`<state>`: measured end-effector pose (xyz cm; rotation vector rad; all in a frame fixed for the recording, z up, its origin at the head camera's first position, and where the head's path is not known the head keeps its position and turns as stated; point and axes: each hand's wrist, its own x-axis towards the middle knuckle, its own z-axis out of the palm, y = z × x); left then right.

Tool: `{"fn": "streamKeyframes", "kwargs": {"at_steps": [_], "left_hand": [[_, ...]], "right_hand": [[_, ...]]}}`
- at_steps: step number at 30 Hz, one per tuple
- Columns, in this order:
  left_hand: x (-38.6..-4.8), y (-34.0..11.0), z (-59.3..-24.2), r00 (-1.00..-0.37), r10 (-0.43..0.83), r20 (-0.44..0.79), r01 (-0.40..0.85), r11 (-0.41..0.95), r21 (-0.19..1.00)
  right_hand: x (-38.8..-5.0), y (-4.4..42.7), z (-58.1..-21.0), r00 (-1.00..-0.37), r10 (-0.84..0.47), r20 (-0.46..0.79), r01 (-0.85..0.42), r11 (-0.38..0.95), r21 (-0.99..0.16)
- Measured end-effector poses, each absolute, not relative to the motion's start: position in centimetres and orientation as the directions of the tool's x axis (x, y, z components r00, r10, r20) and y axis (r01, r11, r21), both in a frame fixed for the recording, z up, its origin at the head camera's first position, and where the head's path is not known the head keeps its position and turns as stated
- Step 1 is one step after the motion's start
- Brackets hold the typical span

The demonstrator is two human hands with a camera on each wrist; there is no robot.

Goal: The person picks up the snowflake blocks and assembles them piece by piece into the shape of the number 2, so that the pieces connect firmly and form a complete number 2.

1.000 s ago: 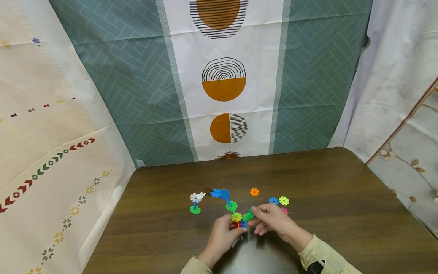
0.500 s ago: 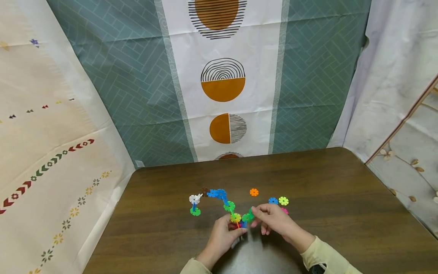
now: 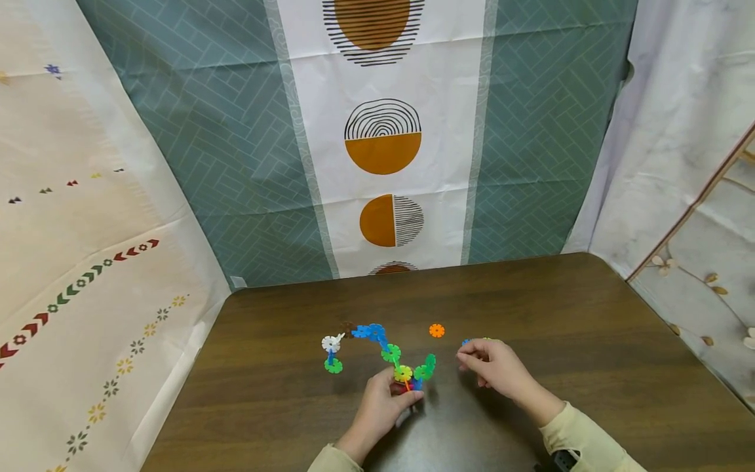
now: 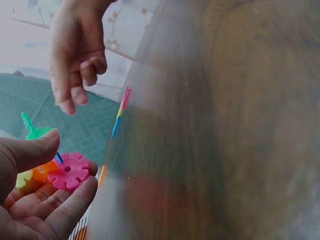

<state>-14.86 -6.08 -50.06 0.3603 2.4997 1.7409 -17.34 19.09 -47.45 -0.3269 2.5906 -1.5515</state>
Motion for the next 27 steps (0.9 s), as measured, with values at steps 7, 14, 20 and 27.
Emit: {"fn": "streamKeyframes", "kwargs": {"at_steps": [7, 14, 20, 27], "left_hand": [[-14.9, -6.3, -50.1, -0.97, 0.233, 0.074, 0.15, 0.33, 0.932], [-14.9, -6.3, -50.2, -0.97, 0.232, 0.076, 0.15, 0.321, 0.935], [-14.8, -6.2, -50.2, -0.969, 0.235, 0.078, 0.153, 0.319, 0.935], [-14.7, -6.3, -50.1, -0.97, 0.231, 0.08, 0.156, 0.331, 0.931]], "right_hand": [[-17.5, 20.6, -47.9, -0.98, -0.146, 0.134, -0.198, 0.754, -0.627], [-17.6, 21.5, -48.6, -0.981, -0.147, 0.125, -0.189, 0.862, -0.47], [-17.5, 21.7, -49.0, -0.982, -0.158, 0.103, -0.188, 0.872, -0.451], [-17.6, 21.7, -48.9, -0.978, -0.167, 0.128, -0.208, 0.853, -0.478]]}}
